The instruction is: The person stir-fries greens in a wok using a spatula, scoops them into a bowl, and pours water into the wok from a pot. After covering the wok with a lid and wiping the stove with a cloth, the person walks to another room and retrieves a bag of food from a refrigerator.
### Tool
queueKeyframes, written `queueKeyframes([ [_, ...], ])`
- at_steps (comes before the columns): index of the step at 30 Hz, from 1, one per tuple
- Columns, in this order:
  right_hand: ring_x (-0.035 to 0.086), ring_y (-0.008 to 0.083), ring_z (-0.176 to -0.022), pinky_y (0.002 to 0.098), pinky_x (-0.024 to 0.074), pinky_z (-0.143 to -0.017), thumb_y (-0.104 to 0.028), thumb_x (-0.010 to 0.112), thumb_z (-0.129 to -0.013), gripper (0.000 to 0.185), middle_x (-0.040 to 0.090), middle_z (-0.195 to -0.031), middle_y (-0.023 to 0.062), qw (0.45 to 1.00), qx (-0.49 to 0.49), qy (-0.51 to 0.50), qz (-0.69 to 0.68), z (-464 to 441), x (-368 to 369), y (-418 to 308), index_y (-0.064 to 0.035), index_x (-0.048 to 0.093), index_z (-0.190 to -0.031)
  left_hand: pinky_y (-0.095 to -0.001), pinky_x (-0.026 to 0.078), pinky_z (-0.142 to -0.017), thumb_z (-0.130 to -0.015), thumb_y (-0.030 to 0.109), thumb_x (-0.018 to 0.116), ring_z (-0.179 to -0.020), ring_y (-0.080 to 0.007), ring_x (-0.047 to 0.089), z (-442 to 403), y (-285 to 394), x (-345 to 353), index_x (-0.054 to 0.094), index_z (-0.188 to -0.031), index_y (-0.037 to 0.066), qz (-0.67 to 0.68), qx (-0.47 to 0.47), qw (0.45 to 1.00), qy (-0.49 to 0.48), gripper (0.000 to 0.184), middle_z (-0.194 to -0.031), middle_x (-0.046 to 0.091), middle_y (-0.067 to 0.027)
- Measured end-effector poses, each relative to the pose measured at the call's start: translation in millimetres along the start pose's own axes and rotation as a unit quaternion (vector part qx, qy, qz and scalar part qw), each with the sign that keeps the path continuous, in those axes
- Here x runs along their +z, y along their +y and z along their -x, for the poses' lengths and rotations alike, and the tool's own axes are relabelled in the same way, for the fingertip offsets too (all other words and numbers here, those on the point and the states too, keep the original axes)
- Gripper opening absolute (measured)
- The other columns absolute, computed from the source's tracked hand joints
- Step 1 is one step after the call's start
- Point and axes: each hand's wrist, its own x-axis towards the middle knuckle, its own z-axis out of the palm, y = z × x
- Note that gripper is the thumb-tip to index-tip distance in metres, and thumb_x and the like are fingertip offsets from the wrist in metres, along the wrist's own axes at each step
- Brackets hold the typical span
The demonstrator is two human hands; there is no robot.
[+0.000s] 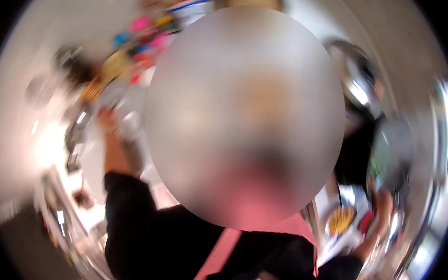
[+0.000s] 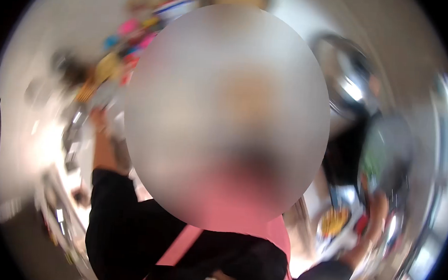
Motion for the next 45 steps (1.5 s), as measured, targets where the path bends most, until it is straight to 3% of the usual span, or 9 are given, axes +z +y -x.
queueKeyframes([
  [5, 0.059, 0.0318, -0.077, 0.039, 0.0457, -0.07, -0.031, 0.061, -0.071, 0.024, 0.062, -0.077, 0.0145, 0.999, 0.034, 0.002, 0.04, -0.9, 18.6, 24.3, -0.0085, 0.065, -0.08, -0.0435, 0.043, -0.046, -0.08, 0.043, 0.05, -0.06, -0.0326, 0.057, -17.1, -43.4, 89.9, 0.057, -0.072, 0.007, -0.023, -0.016, 0.964, -0.266, 0.038, -0.071, 0.059, -0.0151],
  [12, 0.059, 0.0304, -0.083, 0.038, 0.0463, -0.076, -0.017, 0.053, -0.069, 0.031, 0.063, -0.084, 0.0153, 0.998, -0.036, -0.055, -0.007, -8.2, -7.1, 1.1, -0.0135, 0.063, -0.098, -0.0395, 0.047, -0.077, -0.086, 0.029, 0.048, -0.09, -0.0301, 0.057, -67.5, -17.9, -51.5, 0.051, -0.115, 0.003, -0.063, -0.124, 0.969, -0.205, 0.039, -0.106, 0.057, -0.0172],
  [16, 0.059, 0.0299, -0.086, 0.0379, 0.0459, -0.079, -0.016, 0.045, -0.075, 0.034, 0.062, -0.093, 0.0135, 0.99, -0.081, -0.107, -0.032, 12.8, -36.8, -7.4, -0.018, 0.062, -0.104, -0.0298, 0.045, -0.074, -0.084, 0.006, 0.046, -0.09, -0.019, 0.054, -155.1, 90.2, -120.3, 0.055, -0.107, 0.002, 0.41, -0.034, 0.911, -0.029, 0.025, -0.105, 0.054, -0.0081],
  [19, 0.059, 0.029, -0.088, 0.0388, 0.0471, -0.079, -0.015, 0.044, -0.079, 0.03, 0.061, -0.096, 0.0137, 0.99, -0.046, -0.121, 0.058, 1.0, -38.8, -34.3, -0.0174, 0.061, -0.103, -0.026, 0.041, -0.077, -0.081, 0.018, 0.048, -0.09, -0.0127, 0.048, -199.5, 330.9, -282.9, 0.053, -0.11, 0.0, 0.754, -0.024, 0.632, -0.18, 0.034, -0.111, 0.051, -0.0065],
  [22, 0.06, 0.0322, -0.085, 0.0412, 0.0482, -0.073, -0.014, 0.045, -0.08, 0.027, 0.062, -0.09, 0.0153, 1.0, 0.003, 0.028, -0.007, -36.7, -36.3, -10.0, -0.0157, 0.062, -0.101, -0.0303, 0.043, -0.084, -0.082, 0.007, 0.05, -0.101, -0.0193, 0.051, -209.4, 504.2, -359.7, 0.047, -0.115, -0.002, 0.645, 0.287, 0.647, -0.288, 0.034, -0.117, 0.052, -0.012],
  [23, 0.059, 0.0329, -0.085, 0.0418, 0.0478, -0.073, -0.014, 0.045, -0.08, 0.026, 0.062, -0.089, 0.0158, 0.997, 0.007, 0.066, -0.037, -44.1, -41.3, -2.5, -0.0156, 0.062, -0.1, -0.0319, 0.043, -0.087, -0.085, 0.012, 0.05, -0.102, -0.0241, 0.053, -201.0, 557.0, -376.4, 0.036, -0.123, -0.003, 0.824, 0.021, 0.333, -0.458, 0.042, -0.116, 0.051, -0.0179],
  [24, 0.059, 0.0336, -0.084, 0.0424, 0.0475, -0.073, -0.014, 0.045, -0.08, 0.026, 0.062, -0.088, 0.0163, 0.992, 0.009, 0.105, -0.066, -52.6, -46.4, 5.6, -0.0154, 0.063, -0.099, -0.0329, 0.044, -0.087, -0.087, 0.017, 0.049, -0.102, -0.026, 0.054, -199.1, 595.1, -386.3, 0.028, -0.126, -0.004, 0.829, 0.062, 0.265, -0.489, 0.049, -0.116, 0.05, -0.0212],
  [34, 0.059, 0.0341, -0.068, 0.042, 0.0474, -0.063, -0.012, 0.048, -0.078, 0.024, 0.059, -0.071, 0.0197, 0.964, -0.25, 0.002, -0.084, -5.2, -30.1, 41.2, -0.0121, 0.063, -0.097, -0.0234, 0.039, -0.044, -0.08, 0.007, 0.052, -0.05, -0.0084, 0.042, -199.5, 734.3, -444.1, 0.05, -0.097, 0.005, 0.826, -0.135, 0.173, -0.519, 0.018, -0.068, 0.051, -0.0051],
  [45, 0.06, 0.0315, -0.072, 0.0401, 0.0485, -0.066, -0.018, 0.055, -0.073, 0.017, 0.06, -0.072, 0.0161, 0.989, -0.108, -0.053, -0.086, 17.0, -37.7, -4.9, -0.0133, 0.066, -0.085, -0.0237, 0.025, -0.041, -0.071, 0.001, 0.05, -0.044, -0.0069, 0.03, -187.6, 736.2, -437.5, 0.042, -0.066, 0.006, 0.804, -0.18, 0.179, -0.537, 0.011, -0.059, 0.043, -0.0024],
])
